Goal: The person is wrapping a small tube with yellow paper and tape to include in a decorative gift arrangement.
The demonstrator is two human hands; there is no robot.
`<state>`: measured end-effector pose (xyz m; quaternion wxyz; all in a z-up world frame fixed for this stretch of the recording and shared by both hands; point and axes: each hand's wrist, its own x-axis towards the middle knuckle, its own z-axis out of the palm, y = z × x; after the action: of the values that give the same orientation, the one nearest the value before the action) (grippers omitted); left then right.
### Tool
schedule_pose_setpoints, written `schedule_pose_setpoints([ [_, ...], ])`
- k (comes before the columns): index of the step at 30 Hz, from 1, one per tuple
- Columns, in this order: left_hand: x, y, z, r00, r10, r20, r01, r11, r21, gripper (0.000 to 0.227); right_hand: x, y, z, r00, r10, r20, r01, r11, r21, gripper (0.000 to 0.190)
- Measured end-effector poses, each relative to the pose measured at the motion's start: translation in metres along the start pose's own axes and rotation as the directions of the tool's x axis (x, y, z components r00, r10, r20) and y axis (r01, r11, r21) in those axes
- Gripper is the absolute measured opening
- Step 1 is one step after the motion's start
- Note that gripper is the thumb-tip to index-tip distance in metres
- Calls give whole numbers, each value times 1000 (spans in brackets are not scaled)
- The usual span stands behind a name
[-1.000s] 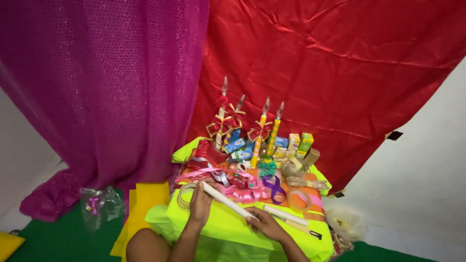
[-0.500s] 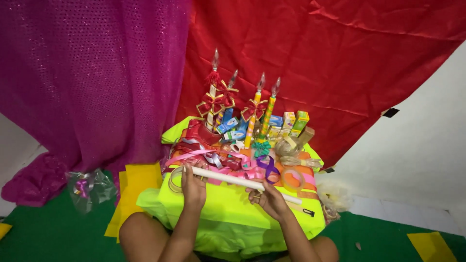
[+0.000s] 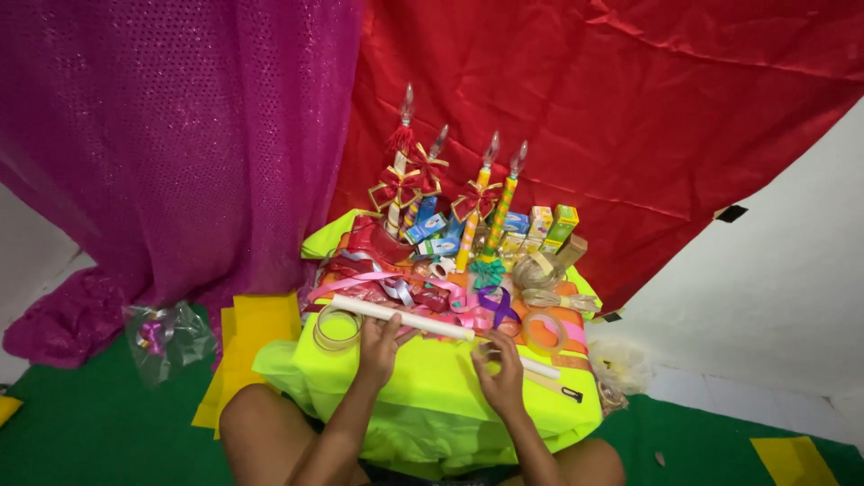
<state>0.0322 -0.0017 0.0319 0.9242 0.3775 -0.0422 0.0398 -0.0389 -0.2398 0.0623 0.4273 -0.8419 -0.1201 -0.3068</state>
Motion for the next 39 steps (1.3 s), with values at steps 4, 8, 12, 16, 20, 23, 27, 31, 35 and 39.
schedule_pose_setpoints([
  [4, -6, -15, -8, 1000, -6, 17, 5, 998, 61, 24, -4, -4, 7, 983, -181, -19, 180, 983, -43, 33],
  [8, -4, -23, -15, 1000, -18, 12, 16, 988, 154, 29, -5, 2, 10, 991, -129, 40, 127, 991, 45, 28],
  [12, -8, -13, -8, 997, -71, -14, 72, 985, 159, 28, -10, 14, 10, 999, -4, 54, 2, 999, 37, 28],
  [16, -13, -10, -6, 999, -45, 29, 39, 982, 183, 26, -12, 14, 11, 995, -17, 97, 11, 998, 64, 21],
  [20, -10, -17, -11, 997, -82, -13, 83, 981, 175, 26, -10, 11, 11, 991, -14, 133, 6, 998, 57, 16],
  [23, -10, -16, -11, 997, -78, -7, 78, 982, 172, 26, -9, 13, 11, 988, 9, 157, -19, 998, 63, 14],
  [27, -13, -11, -7, 997, -79, 15, 75, 981, 179, 27, -8, 18, 9, 986, 15, 166, -29, 996, 85, 10],
  [31, -13, -13, -9, 998, -55, 38, 46, 979, 201, 27, -8, 16, 10, 971, 164, 173, -183, 978, 100, 7],
  [35, -10, -23, -17, 994, -3, 111, -13, 989, 146, 28, -9, 15, 11, 969, 216, 118, -231, 963, 138, 3],
  [39, -10, -25, -20, 992, 11, 128, -27, 991, 128, 26, -7, 12, 7, 935, 310, 173, -342, 916, 211, 6],
])
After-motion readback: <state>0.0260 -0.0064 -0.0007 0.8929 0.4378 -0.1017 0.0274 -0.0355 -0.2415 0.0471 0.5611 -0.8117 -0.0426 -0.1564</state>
